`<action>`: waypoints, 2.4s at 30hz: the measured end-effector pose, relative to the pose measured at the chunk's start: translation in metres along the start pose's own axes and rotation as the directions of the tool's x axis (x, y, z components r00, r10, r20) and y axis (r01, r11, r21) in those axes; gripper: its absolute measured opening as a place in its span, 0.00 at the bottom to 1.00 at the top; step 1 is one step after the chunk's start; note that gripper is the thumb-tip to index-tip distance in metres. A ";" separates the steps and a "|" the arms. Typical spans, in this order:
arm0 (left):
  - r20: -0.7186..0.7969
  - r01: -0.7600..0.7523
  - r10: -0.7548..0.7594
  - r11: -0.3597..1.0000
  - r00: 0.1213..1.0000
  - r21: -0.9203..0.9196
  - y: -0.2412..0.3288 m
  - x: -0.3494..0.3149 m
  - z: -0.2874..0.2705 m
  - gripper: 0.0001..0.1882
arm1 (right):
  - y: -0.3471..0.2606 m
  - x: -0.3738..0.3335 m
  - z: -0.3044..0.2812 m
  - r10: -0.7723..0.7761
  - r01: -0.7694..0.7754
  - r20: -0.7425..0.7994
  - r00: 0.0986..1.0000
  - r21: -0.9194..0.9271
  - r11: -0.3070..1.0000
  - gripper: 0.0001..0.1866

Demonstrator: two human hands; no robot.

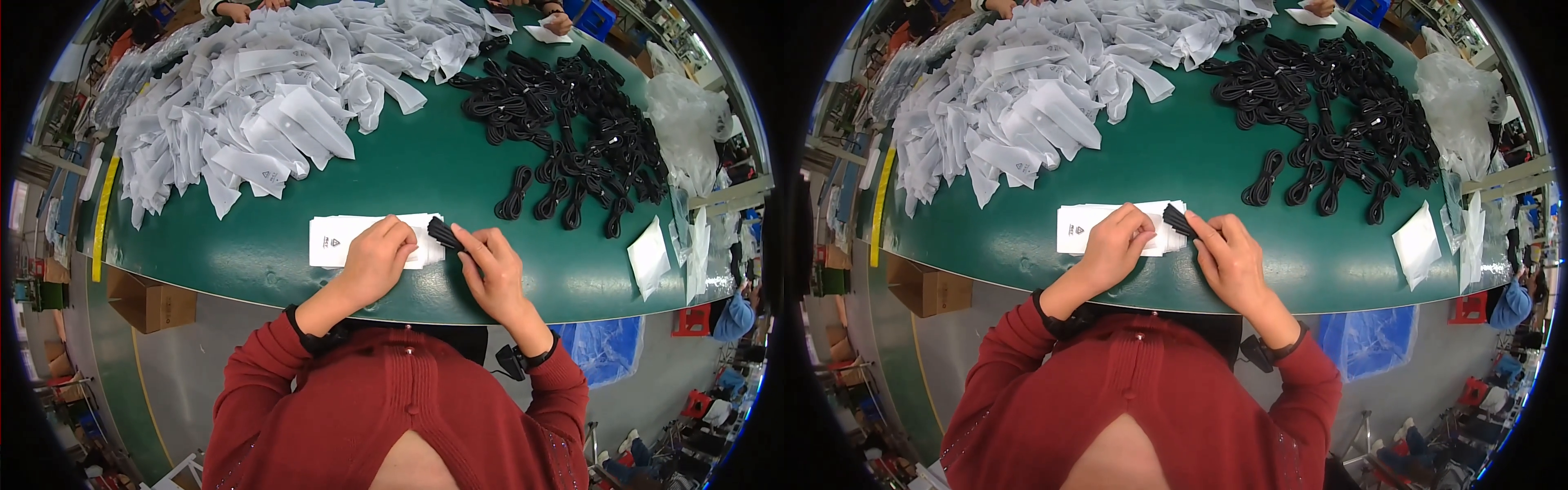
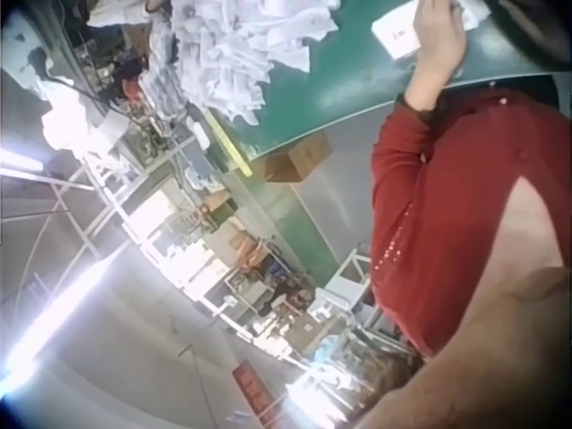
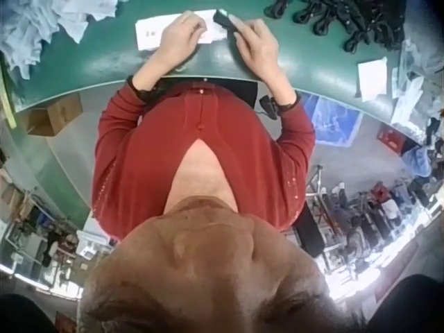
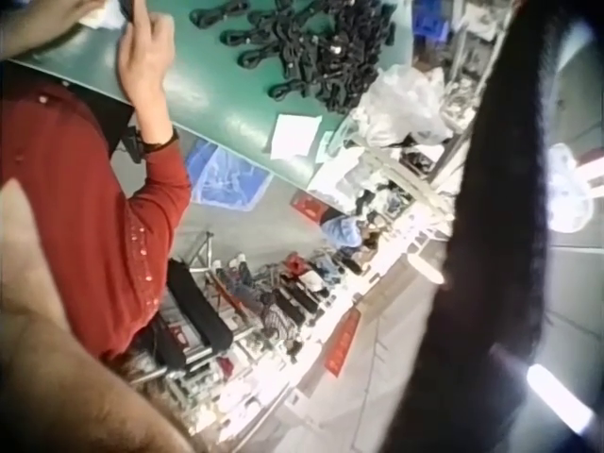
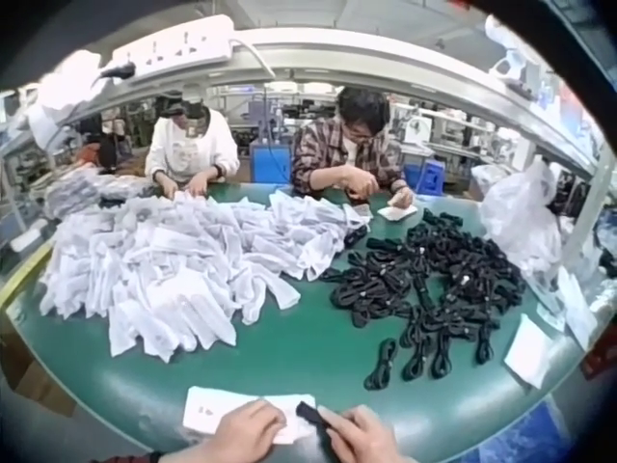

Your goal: The person packages cables by hand, picking up a black cable and a white plastic bag, sliding the cable into the bag, and setting the packaged item onto a pile. This process is repeated for multiple cables and bags throughout the video.

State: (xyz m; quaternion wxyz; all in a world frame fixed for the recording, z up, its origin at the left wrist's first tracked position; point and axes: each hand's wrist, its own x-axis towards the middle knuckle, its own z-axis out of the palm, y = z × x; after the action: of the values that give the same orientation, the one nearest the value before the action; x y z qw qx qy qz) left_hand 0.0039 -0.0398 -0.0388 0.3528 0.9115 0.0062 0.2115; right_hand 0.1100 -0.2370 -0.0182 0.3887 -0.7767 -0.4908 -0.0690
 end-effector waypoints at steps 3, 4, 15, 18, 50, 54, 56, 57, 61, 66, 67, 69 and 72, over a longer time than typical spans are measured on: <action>0.042 0.181 -0.176 0.969 0.983 -0.166 0.004 0.000 -0.003 0.05 | -0.002 -0.001 -0.004 0.002 -0.003 0.041 0.999 0.027 1.000 0.24; 0.042 0.182 -0.177 0.970 0.983 -0.164 0.004 0.000 -0.004 0.05 | -0.002 -0.001 -0.004 0.007 -0.011 0.076 0.997 0.048 0.999 0.24; 0.026 -0.112 0.121 0.964 0.992 -0.242 0.007 0.009 -0.014 0.06 | 0.020 0.012 -0.005 0.407 -0.847 0.743 0.531 0.448 0.286 0.15; 0.065 -0.132 0.148 0.969 0.987 -0.207 0.012 0.010 -0.022 0.06 | 0.022 0.010 -0.002 0.368 -0.908 0.847 0.383 0.419 -0.021 0.12; 0.193 0.249 -0.158 0.547 0.968 -0.800 0.025 0.038 -0.052 0.03 | -0.024 0.045 -0.011 -0.063 0.075 -0.042 0.997 0.450 0.890 0.23; 0.194 0.230 -0.128 0.405 0.973 -0.885 0.017 0.043 -0.051 0.05 | -0.035 0.060 -0.016 -0.161 0.139 0.042 0.986 0.332 0.933 0.23; 0.168 0.231 -0.183 0.410 0.969 -0.882 0.013 0.050 -0.064 0.05 | -0.038 0.058 -0.016 -0.066 0.040 0.050 0.997 0.406 0.913 0.23; 0.140 0.233 -0.241 0.419 0.960 -0.878 0.009 0.053 -0.073 0.06 | -0.032 0.057 -0.018 -0.066 0.040 0.049 0.997 0.405 0.913 0.23; -0.049 0.099 -0.491 0.270 0.870 -0.958 -0.048 0.057 -0.114 0.06 | 0.020 0.052 -0.036 0.127 -0.132 -0.037 0.991 -0.246 0.960 0.20; -0.473 0.133 -0.416 0.843 0.777 -0.522 -0.060 0.059 -0.126 0.08 | 0.082 0.012 -0.027 0.358 -0.262 -0.001 0.934 -0.682 0.683 0.22; -0.607 0.120 -0.196 0.979 0.770 -0.163 -0.056 0.054 -0.120 0.09 | 0.081 0.007 -0.026 0.421 -0.307 0.023 0.907 -0.647 0.698 0.24; -0.644 0.114 0.052 0.970 0.763 0.214 -0.041 0.042 -0.103 0.10 | 0.078 -0.002 -0.025 0.540 -0.400 0.084 0.837 -0.579 0.711 0.29; -0.308 -0.040 0.075 0.992 0.949 0.120 -0.019 0.031 -0.079 0.12 | 0.082 -0.005 -0.016 0.422 -0.311 0.036 0.906 -0.618 0.722 0.31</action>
State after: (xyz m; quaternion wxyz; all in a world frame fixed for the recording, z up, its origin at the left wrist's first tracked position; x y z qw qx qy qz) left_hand 0.0041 0.0302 0.0132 0.2894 0.8848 0.0471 0.3621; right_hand 0.1791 -0.2690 -0.0537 0.0845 -0.9436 -0.3115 -0.0737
